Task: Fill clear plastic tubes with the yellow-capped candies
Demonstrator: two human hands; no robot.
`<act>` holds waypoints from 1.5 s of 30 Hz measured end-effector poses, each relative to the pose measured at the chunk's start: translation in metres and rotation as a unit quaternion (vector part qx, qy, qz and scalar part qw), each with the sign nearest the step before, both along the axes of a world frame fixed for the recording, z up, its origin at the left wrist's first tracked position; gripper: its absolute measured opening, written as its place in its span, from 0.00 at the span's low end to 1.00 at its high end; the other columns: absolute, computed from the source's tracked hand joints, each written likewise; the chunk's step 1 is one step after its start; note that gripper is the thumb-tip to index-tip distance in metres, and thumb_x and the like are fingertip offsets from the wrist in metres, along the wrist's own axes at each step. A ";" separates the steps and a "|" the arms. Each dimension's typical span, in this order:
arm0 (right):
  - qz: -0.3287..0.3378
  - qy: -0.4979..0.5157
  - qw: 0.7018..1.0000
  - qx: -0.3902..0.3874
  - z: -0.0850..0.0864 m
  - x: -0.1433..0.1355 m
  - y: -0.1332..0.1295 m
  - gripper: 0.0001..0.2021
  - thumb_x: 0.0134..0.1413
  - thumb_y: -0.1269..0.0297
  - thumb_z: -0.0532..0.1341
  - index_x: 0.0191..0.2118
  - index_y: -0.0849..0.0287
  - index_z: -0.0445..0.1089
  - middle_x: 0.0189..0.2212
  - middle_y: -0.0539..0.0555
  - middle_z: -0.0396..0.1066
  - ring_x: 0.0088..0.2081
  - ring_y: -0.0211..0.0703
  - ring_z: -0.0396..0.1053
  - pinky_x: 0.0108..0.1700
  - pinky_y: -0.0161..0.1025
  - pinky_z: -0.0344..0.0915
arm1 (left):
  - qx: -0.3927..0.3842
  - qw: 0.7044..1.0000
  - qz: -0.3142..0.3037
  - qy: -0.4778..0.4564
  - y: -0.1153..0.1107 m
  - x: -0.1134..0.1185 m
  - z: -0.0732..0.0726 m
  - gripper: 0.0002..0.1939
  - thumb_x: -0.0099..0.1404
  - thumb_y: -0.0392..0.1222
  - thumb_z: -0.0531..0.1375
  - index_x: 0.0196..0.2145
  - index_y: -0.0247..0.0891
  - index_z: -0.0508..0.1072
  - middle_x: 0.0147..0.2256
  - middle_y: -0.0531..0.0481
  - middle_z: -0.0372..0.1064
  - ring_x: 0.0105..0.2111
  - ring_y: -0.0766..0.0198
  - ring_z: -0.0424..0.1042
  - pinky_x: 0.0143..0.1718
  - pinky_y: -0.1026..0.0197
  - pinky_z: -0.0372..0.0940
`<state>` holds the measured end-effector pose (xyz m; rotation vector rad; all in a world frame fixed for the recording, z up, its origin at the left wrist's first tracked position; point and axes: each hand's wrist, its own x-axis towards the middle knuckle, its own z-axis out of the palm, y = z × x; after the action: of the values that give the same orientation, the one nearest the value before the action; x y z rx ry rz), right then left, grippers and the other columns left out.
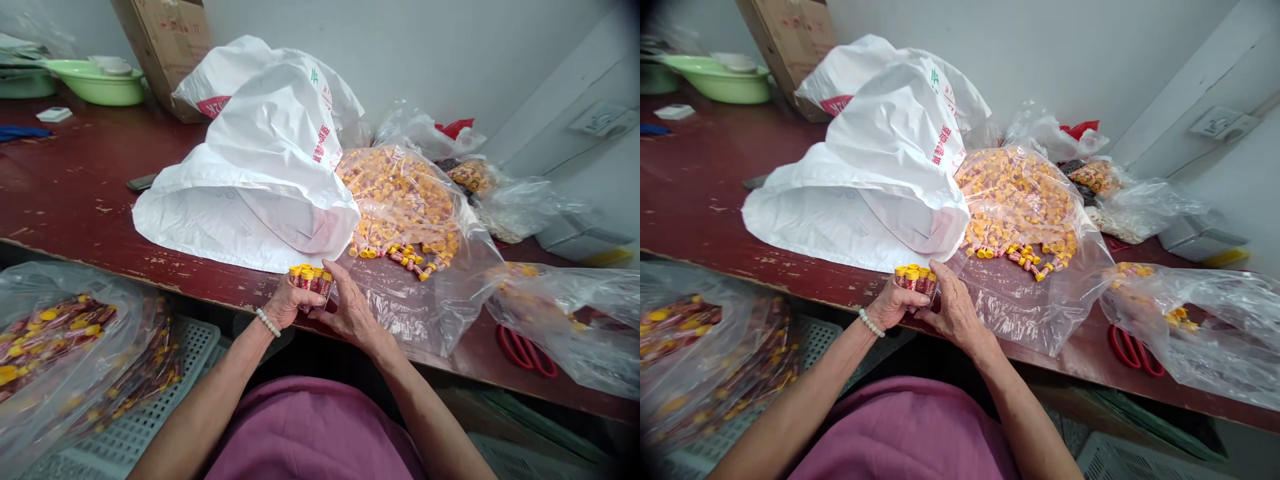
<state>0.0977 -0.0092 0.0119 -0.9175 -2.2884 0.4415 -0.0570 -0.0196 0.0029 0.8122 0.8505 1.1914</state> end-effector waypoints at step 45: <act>-0.013 0.114 0.985 -0.126 0.038 0.063 0.054 0.07 0.62 0.63 0.50 0.34 0.58 0.61 0.42 0.55 0.64 0.44 0.41 0.63 0.47 0.42 0.61 | 0.003 0.970 -0.117 0.214 0.013 0.029 0.015 0.39 0.40 0.32 0.65 0.52 0.37 0.60 0.31 0.53 0.67 0.22 0.70 0.64 0.17 0.69 0.60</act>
<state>0.1608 0.0450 0.0498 -0.9626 -2.0394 0.7954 -0.0280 -0.0062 0.0176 1.1652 1.0653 0.8222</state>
